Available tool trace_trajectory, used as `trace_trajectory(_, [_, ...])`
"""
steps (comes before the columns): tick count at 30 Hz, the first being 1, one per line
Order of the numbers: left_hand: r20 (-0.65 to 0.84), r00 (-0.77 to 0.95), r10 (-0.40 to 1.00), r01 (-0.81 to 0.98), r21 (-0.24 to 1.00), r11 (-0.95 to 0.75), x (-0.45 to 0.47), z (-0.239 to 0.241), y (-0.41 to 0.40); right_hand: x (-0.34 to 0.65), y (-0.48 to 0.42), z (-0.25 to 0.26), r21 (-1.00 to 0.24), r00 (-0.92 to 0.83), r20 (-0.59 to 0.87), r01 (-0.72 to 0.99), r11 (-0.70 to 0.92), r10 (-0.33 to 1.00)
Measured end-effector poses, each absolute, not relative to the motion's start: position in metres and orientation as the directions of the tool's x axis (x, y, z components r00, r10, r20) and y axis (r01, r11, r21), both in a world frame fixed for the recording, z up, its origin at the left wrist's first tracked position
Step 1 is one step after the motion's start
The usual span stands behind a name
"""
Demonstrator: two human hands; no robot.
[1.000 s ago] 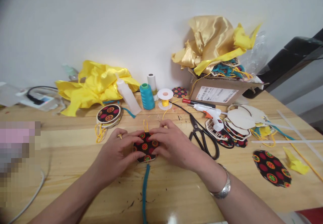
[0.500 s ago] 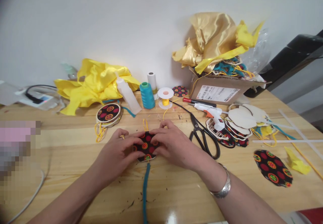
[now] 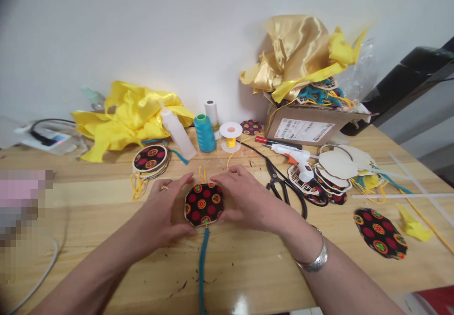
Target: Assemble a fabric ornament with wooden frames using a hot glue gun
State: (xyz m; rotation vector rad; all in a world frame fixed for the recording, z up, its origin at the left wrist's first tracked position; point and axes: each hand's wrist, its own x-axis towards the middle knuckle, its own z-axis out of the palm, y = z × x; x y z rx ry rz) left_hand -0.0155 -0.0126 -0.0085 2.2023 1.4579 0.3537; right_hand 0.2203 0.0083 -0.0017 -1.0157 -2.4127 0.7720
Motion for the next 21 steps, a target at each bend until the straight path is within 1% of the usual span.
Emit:
trace_trajectory(6, [-0.078, 0.393, 0.916, 0.773, 0.567, -0.284, -0.0124, -0.0107, -0.0119, 0.2163, 0.0061, -0.0005, -0.604, -0.651, 0.106, 0.558, 0.569, 0.752])
trace_trajectory(10, [-0.036, 0.386, 0.922, 0.759, 0.58, -0.295, -0.0106, -0.0134, -0.0113, 0.2147, 0.0061, -0.0028, -0.593, -0.629, 0.095, 0.587, 0.552, 0.771])
trace_trajectory(14, [0.008, 0.386, 0.922, 0.75, 0.579, -0.319, -0.0109, -0.0157, -0.0114, 0.2166, 0.0074, -0.0049, -0.596, -0.611, 0.131, 0.581, 0.555, 0.781])
trace_trajectory(16, [0.058, 0.386, 0.921, 0.743, 0.572, -0.348, -0.0119, -0.0151, -0.0108, 0.219, 0.009, -0.004, -0.59, -0.611, 0.184, 0.558, 0.583, 0.77])
trace_trajectory(18, [0.157, 0.381, 0.911, 0.735, 0.546, -0.401, -0.0132, -0.0136, -0.0093, 0.2216, 0.0109, -0.0024, -0.58, -0.619, 0.252, 0.518, 0.628, 0.743])
trace_trajectory(21, [0.305, 0.404, 0.862, 0.717, 0.48, -0.506, -0.0144, -0.0116, -0.0062, 0.2235, 0.0134, -0.0013, -0.566, -0.633, 0.329, 0.462, 0.683, 0.701])
